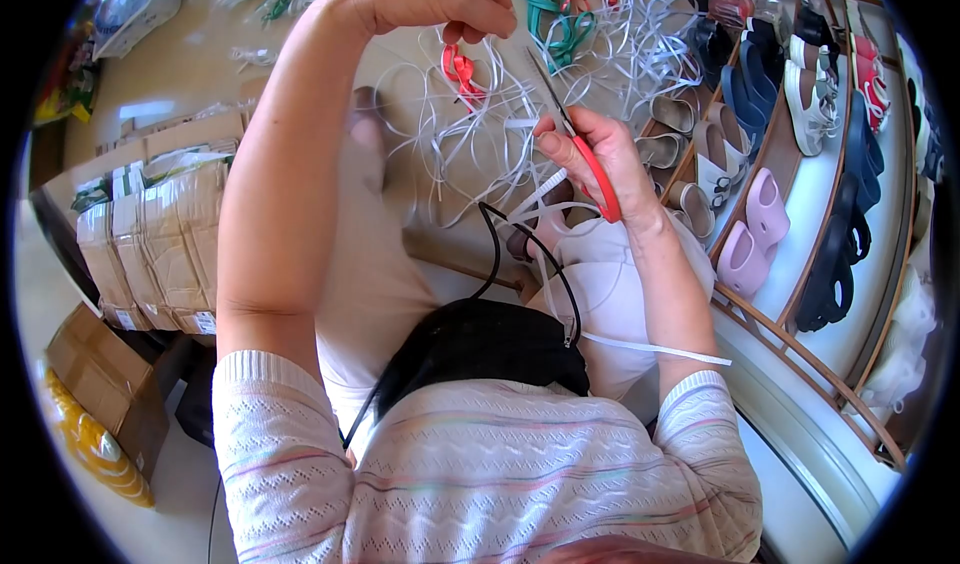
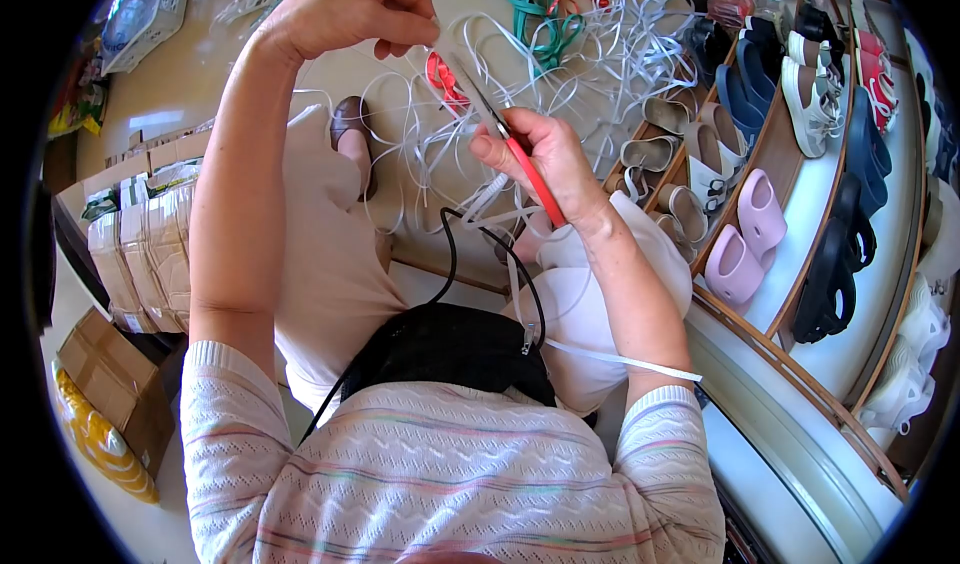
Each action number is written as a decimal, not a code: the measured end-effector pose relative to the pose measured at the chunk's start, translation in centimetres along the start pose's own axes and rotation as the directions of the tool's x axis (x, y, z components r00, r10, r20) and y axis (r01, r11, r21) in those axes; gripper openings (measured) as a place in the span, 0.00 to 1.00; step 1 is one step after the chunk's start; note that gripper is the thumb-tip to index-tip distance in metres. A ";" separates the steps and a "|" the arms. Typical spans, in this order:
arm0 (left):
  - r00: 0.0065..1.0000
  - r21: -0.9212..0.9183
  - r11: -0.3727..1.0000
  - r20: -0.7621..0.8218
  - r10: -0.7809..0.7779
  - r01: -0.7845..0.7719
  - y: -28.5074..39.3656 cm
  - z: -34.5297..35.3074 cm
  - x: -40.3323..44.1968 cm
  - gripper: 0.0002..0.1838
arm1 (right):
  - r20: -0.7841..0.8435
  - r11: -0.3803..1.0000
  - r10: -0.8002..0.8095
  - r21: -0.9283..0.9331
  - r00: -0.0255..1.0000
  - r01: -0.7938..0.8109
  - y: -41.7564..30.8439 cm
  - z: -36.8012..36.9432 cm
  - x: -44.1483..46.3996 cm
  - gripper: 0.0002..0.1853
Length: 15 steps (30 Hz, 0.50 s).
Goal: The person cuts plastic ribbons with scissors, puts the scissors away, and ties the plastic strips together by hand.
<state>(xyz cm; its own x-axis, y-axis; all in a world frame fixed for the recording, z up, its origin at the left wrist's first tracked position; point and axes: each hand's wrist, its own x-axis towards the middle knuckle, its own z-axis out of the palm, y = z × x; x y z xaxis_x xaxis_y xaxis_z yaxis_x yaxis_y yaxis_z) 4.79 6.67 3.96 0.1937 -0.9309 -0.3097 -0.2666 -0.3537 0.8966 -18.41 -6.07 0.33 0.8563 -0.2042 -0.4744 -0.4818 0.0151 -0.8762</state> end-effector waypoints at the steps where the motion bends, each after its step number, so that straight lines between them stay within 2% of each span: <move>1: 1.000 -0.016 1.000 0.011 0.011 -0.011 -0.2 0.0 0.1 0.09 | 0.000 1.000 -0.006 0.007 1.000 0.006 0.0 0.0 0.0 0.14; 6: 0.996 -0.043 0.999 0.093 0.014 -0.010 0.2 0.3 0.2 0.10 | -0.005 0.998 -0.064 0.002 0.998 0.064 -0.2 0.3 0.1 0.13; 15: 0.999 -0.022 0.999 0.018 -0.032 0.032 0.2 0.7 0.2 0.10 | -0.008 0.999 -0.037 0.021 0.999 0.038 -0.2 0.3 0.1 0.14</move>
<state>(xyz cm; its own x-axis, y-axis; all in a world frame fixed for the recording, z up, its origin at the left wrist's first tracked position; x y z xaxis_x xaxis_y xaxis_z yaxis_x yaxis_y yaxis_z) 4.13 6.38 3.88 0.1846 -0.9207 -0.3439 -0.2392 -0.3815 0.8929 -18.20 -5.82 0.40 0.8722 -0.2125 -0.4406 -0.4452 0.0283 -0.8950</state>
